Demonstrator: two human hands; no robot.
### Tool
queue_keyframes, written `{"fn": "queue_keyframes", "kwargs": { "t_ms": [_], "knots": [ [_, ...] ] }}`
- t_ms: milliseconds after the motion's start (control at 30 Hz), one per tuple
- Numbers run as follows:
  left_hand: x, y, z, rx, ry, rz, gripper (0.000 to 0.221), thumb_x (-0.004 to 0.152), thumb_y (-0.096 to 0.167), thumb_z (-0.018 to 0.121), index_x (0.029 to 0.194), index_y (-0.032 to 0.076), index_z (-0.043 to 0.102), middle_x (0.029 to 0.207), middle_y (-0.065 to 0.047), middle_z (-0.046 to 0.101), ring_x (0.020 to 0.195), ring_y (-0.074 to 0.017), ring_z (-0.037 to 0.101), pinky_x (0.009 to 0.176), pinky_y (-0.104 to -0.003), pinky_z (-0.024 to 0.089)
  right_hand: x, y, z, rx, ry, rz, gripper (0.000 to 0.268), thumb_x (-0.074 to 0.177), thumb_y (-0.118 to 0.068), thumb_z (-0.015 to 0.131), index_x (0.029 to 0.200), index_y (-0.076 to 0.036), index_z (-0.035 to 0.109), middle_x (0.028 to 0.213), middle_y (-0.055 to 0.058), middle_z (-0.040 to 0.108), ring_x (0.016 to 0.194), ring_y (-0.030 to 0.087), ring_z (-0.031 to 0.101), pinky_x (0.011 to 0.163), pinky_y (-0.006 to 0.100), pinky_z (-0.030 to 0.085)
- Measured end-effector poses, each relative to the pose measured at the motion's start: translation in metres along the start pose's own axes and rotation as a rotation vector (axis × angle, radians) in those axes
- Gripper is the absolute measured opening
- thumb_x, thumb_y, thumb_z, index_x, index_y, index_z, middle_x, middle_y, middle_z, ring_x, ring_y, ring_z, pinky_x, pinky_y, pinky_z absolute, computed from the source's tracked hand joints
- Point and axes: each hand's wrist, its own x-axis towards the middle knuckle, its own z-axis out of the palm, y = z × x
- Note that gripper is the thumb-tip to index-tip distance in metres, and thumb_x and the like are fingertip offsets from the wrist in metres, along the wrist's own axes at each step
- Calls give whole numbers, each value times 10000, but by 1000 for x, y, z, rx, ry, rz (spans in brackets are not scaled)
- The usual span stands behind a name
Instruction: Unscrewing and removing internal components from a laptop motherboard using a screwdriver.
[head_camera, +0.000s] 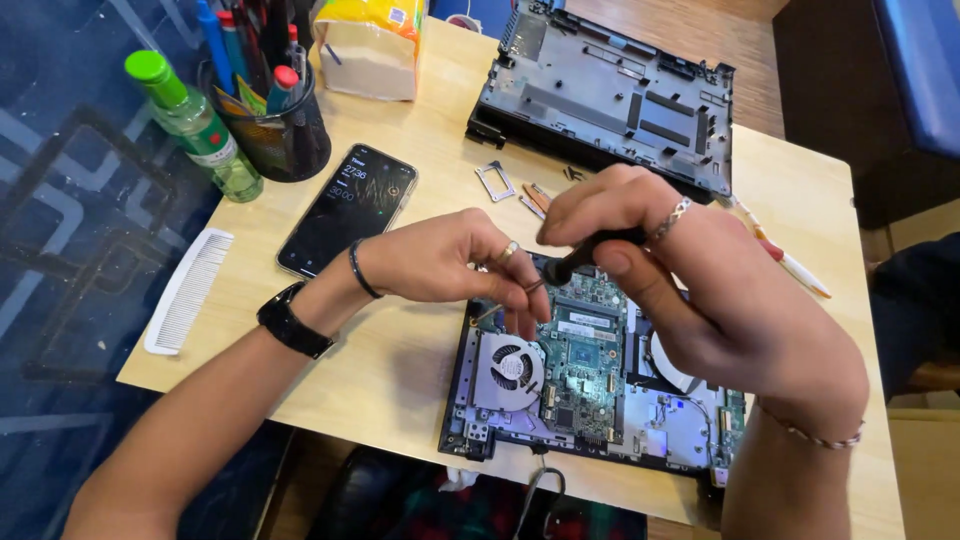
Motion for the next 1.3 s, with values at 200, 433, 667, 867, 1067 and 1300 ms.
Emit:
{"fn": "queue_keyframes", "kwargs": {
  "t_ms": [200, 433, 667, 867, 1067, 1300],
  "knots": [
    [-8, 5, 4, 133, 125, 70, 179, 988, 18, 568, 954, -25, 739, 826, -144, 772, 768, -205, 789, 769, -292, 671, 11, -15, 24, -173, 149, -80, 410, 1095, -245, 383, 1394, 33, 421, 1255, 226, 554, 1109, 328, 575, 993, 406, 462],
    [-11, -6, 2, -34, 111, -15, 186, 962, -65, 542, 932, -57, 726, 844, -182, 773, 772, -226, 791, 774, -297, 661, 7, -16, 37, -471, 376, -7, 382, 1037, -161, 801, 1328, -23, 596, 1009, 139, 508, 675, 167, 532, 669, 313, 418],
    [-16, -23, -5, -174, 99, -42, 49, 889, 13, 742, 896, -26, 714, 913, -193, 786, 826, -217, 786, 798, -308, 673, 12, -14, 41, 108, 397, -31, 290, 927, -18, 689, 1143, 83, 525, 1080, 213, 611, 1036, 287, 653, 858, 301, 636],
    [-14, -28, -4, -205, 121, -113, 90, 850, 3, 778, 867, -12, 691, 876, -208, 787, 816, -216, 796, 770, -303, 681, 10, -23, 20, 7, 211, -93, 197, 975, -68, 555, 1121, 54, 608, 1045, 164, 712, 973, 292, 748, 882, 362, 617],
    [-10, -32, -2, -187, 122, -95, 100, 860, 3, 771, 852, 6, 671, 875, -177, 773, 798, -199, 782, 767, -299, 674, 6, -32, 27, -304, 325, -29, 267, 933, -180, 738, 1124, 2, 696, 956, 142, 609, 733, 207, 548, 716, 305, 470],
    [-9, -39, -2, -131, 138, -97, 193, 805, 34, 839, 788, 84, 654, 793, -71, 733, 886, -161, 775, 819, -287, 666, 7, -35, 27, -360, 325, -85, 66, 1028, -32, 647, 1079, -48, 686, 928, 78, 681, 720, 176, 604, 578, 270, 439]
  ]
}}
